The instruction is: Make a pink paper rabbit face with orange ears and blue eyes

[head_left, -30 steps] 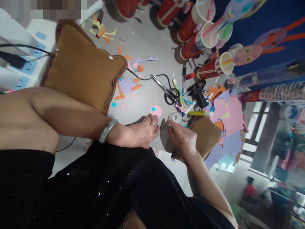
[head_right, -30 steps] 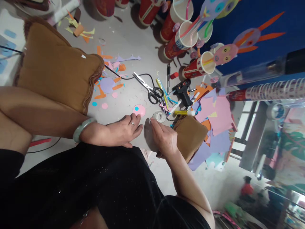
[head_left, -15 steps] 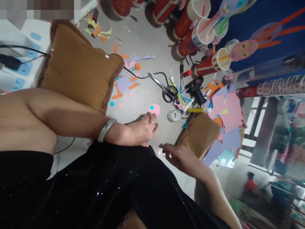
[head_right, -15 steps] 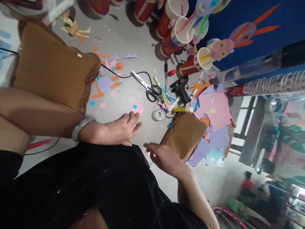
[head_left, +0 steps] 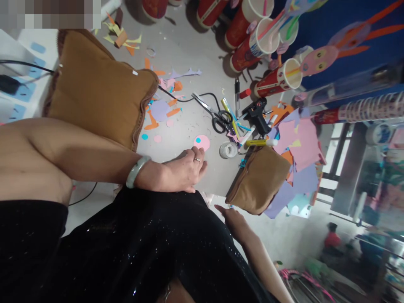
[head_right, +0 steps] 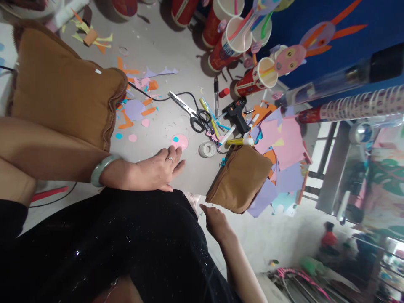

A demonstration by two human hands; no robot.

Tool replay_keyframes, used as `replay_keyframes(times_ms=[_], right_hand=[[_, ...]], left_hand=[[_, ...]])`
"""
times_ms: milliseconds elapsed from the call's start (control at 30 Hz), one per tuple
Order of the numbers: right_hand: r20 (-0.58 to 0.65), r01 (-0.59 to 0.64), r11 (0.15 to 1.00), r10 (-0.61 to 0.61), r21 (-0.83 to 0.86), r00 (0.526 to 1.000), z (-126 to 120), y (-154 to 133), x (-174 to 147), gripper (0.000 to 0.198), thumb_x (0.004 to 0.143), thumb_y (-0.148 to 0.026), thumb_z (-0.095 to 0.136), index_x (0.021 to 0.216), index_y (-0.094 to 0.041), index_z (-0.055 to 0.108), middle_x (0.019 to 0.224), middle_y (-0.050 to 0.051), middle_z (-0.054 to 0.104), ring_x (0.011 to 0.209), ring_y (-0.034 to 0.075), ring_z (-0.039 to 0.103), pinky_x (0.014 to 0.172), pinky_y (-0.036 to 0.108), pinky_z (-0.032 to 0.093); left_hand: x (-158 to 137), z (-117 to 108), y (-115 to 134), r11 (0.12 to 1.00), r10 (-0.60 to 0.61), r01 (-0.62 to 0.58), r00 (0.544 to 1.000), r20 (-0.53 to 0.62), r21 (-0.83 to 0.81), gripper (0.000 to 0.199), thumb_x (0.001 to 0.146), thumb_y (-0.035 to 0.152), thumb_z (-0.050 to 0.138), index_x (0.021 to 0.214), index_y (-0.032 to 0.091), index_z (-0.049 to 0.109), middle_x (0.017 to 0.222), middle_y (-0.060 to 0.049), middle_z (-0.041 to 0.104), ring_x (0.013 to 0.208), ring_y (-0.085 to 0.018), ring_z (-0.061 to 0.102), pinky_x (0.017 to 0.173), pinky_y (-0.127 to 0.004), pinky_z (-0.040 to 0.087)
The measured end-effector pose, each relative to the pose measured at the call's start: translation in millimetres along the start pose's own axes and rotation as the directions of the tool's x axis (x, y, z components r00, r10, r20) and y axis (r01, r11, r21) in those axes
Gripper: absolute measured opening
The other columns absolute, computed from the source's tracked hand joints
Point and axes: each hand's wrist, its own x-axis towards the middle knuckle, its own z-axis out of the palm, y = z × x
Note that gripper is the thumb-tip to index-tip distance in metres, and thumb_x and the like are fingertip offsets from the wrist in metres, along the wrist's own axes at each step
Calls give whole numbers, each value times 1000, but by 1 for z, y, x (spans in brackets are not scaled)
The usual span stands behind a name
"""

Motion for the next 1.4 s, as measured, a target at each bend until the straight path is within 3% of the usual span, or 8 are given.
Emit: replay_keyframes(times_ms=[300, 433, 533, 700, 933, 1167, 1300, 1400], right_hand=[[131, -161, 985, 168, -58, 977, -5, -16, 12, 51, 92, -9, 51, 141, -16, 64, 126, 21, 74, 122, 35, 71, 98, 46, 56], [27, 71, 976, -78, 208, 997, -24, -21, -15, 64, 88, -14, 61, 151, -25, 56, 157, 21, 54, 146, 39, 52, 106, 55, 55], [-156, 345, 721, -317, 601, 935, -43, -22, -32, 51, 97, -26, 56, 148, -32, 59, 137, 15, 72, 121, 32, 72, 97, 51, 61], [-442, 459, 153, -133, 875, 887, -70, -27, -24, 61, 103, -56, 39, 160, -34, 40, 145, 13, 68, 127, 28, 70, 95, 50, 64], [-385, 382, -67, -33, 922, 922, -85, -39, 2, 49, 99, -52, 49, 142, -31, 61, 137, 12, 73, 119, 28, 75, 93, 51, 64], [-566, 566, 232, -73, 791, 821, -96, -46, 4, 34, 88, -40, 77, 118, -24, 77, 79, 5, 81, 60, 19, 75, 55, 32, 62], [-834, 690, 615, -93, 381, 543, -127, -65, 9, 11, 86, -34, 80, 85, -23, 80, 54, -1, 66, 44, 12, 58, 47, 28, 51], [-863, 699, 709, -296, 88, 409, -160, -85, 23, 11, 91, -31, 74, 93, -23, 80, 63, 0, 70, 52, 12, 61, 56, 28, 53]], left_hand=[[0, -2, -1, 1000, 12, -12, 1000, -4, 18, 91, 94, 71, 54, 144, -5, 54, 142, -44, 54, 120, -49, 64, 84, -46, 51], [0, -2, -1, 999, 14, -13, 1000, -23, 35, 91, 94, 72, 53, 144, -4, 55, 141, -44, 55, 119, -49, 65, 83, -46, 52], [0, -5, -2, 1000, 8, -8, 1000, 5, -8, 90, 94, 70, 56, 145, -4, 55, 142, -43, 55, 121, -47, 64, 85, -46, 51], [0, -10, -5, 997, 10, -5, 998, 59, -83, 91, 95, 66, 58, 149, -6, 51, 146, -44, 50, 126, -49, 60, 88, -47, 51], [0, -11, -5, 999, 14, -10, 998, 66, -51, 89, 95, 67, 56, 149, -4, 50, 146, -42, 52, 127, -48, 60, 89, -46, 51], [1, -19, -8, 999, 28, -26, 995, 96, -29, 83, 97, 64, 54, 150, 0, 52, 146, -38, 55, 127, -45, 62, 88, -44, 51], [-2, -13, -5, 998, 10, -11, 1000, 23, 55, 87, 97, 69, 49, 150, 0, 52, 144, -36, 58, 126, -45, 62, 88, -45, 50], [-5, -7, -3, 998, 15, -14, 1000, -18, 62, 84, 97, 70, 50, 144, 0, 58, 139, -32, 63, 123, -44, 62, 91, -47, 49]])
